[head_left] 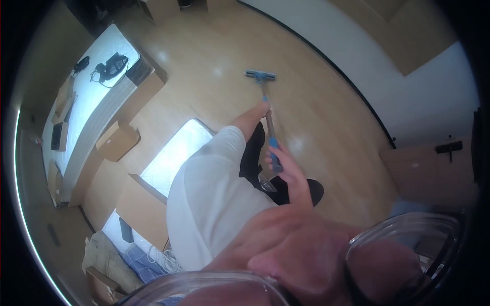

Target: The person mops the floor using a flat mop, sliding it back and forth along the wooden floorboards around mattresses, desks, and cardboard boxes.

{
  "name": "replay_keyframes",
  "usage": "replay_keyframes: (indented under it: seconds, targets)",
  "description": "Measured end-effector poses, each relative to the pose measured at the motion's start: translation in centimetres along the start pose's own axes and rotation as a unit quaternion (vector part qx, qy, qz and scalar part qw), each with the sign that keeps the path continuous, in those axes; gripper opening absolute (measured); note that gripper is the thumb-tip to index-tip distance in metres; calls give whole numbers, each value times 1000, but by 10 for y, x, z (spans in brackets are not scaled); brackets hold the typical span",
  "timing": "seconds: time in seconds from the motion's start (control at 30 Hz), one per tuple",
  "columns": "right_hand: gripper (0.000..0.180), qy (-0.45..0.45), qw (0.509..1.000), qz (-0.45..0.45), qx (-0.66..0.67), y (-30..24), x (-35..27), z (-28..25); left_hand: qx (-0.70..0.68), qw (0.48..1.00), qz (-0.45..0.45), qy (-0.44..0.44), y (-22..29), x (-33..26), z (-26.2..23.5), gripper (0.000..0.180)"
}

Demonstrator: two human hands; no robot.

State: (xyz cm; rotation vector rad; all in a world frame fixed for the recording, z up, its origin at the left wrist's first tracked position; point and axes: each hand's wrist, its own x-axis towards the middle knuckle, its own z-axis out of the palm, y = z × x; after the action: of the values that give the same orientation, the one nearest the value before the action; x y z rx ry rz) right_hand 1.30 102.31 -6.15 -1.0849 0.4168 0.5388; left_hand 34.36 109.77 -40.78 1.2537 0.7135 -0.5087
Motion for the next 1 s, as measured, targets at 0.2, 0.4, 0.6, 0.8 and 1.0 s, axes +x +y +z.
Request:
replay_keyframes:
  seconds: [0.2, 0.4, 0.6, 0.8, 1.0]
  targets:
    - [36, 132, 970, 67, 195, 16, -138, -139, -128, 959, -217, -130, -149, -107, 113, 13]
    - [38, 611, 726, 132, -288, 30, -380, -246, -207, 790, -501, -287, -289, -308, 182, 18]
    - [32, 749, 601, 122, -251, 30, -392, -283, -171, 763, -528, -331, -290, -370, 170, 13]
    - [41, 639, 619, -16, -456, -17, -228, -360, -264, 848, -334, -316, -230, -219, 162, 17]
    - [42, 566, 670, -61, -476, -57, 32, -214, -341, 926, -158, 22, -46, -90, 64, 19]
